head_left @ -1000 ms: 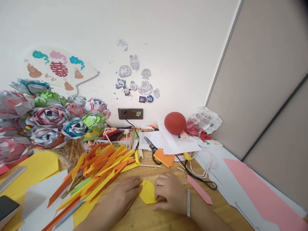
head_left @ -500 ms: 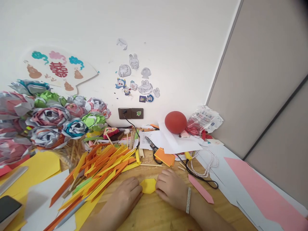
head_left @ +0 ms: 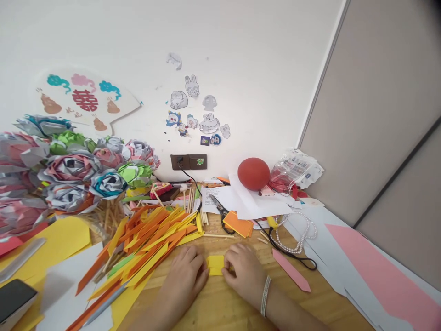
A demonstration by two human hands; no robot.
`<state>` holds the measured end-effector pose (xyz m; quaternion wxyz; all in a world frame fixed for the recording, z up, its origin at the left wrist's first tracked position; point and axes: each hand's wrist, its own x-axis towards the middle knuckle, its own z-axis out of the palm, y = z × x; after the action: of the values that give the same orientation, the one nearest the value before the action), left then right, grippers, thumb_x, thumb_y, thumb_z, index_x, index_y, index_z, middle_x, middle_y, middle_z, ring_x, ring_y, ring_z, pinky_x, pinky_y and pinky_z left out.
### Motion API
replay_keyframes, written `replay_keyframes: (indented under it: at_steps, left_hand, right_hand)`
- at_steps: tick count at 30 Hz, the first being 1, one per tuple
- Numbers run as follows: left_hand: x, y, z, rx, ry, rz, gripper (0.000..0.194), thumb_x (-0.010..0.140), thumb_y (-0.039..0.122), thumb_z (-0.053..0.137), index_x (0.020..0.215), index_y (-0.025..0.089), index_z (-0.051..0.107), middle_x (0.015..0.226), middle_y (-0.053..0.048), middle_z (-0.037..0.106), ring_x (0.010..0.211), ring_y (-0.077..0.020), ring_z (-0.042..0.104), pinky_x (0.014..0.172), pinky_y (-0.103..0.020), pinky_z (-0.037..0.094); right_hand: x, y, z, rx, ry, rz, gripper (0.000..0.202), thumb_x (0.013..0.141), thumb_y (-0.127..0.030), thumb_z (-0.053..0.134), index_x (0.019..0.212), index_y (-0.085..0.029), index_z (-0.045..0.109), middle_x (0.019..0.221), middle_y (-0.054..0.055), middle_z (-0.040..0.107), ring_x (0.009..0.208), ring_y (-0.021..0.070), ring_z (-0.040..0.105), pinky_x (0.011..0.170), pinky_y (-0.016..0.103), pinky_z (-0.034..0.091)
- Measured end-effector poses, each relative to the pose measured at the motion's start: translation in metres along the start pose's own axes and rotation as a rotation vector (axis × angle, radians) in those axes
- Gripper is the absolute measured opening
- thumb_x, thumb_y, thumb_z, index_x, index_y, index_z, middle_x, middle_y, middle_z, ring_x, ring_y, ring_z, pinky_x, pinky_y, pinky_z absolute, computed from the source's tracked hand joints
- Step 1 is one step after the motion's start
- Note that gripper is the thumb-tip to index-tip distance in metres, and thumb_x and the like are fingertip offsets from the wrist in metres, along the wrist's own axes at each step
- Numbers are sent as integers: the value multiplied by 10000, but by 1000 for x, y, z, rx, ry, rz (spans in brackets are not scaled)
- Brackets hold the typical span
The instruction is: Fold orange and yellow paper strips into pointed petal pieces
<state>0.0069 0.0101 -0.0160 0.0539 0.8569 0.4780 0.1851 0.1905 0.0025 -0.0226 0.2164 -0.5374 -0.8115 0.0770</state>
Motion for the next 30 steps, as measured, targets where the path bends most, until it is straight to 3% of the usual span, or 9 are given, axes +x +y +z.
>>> replay_keyframes:
  at_steps: [2, 5, 9, 16, 22, 30]
  left_hand:
    - [0, -1, 2, -12, 12, -22, 160, 826, 220, 456, 715, 191, 569, 831, -57, 558, 825, -229, 504, 762, -382, 435]
    - [-1, -1, 3, -26, 12, -48, 133, 812, 223, 478, 720, 187, 567, 845, -63, 559, 832, -231, 503, 758, -378, 435]
    - [-1, -1, 2, -21, 13, -53, 136, 814, 226, 476, 721, 195, 572, 855, -60, 564, 846, -234, 508, 773, -384, 431]
    - [-2, -3, 3, -6, 24, -43, 140, 828, 239, 489, 728, 197, 578, 843, -52, 568, 852, -234, 527, 770, -362, 432]
    - [-4, -5, 4, -30, 35, -62, 136, 815, 255, 492, 714, 203, 567, 838, -52, 575, 831, -237, 532, 761, -372, 431]
    - [-1, -15, 0, -84, 44, -168, 85, 758, 297, 551, 740, 215, 560, 855, -28, 586, 848, -222, 538, 754, -351, 425]
  right_hand:
    - [0, -1, 2, -36, -1, -107, 73, 797, -163, 603, 863, -193, 605, 860, 14, 567, 819, 169, 490, 685, 272, 331]
    - [-1, 0, 1, -109, -24, -291, 91, 876, -247, 558, 847, -222, 641, 827, 8, 546, 790, 162, 467, 661, 271, 326]
    - [-4, 6, -16, -151, -74, -423, 182, 875, -223, 540, 975, -297, 672, 950, 28, 558, 866, 184, 460, 695, 298, 346]
    - [-7, 16, -43, -134, -153, -462, 275, 837, -152, 531, 983, -315, 699, 1283, 6, 502, 1018, 216, 433, 865, 383, 381]
    - [-8, 25, -45, -80, -168, -390, 341, 779, -124, 557, 979, -362, 696, 1285, -48, 504, 1043, 209, 433, 871, 368, 391]
    - [-8, 19, -42, -48, -191, -400, 360, 755, -87, 537, 979, -314, 703, 1228, 0, 551, 1012, 205, 471, 861, 361, 409]
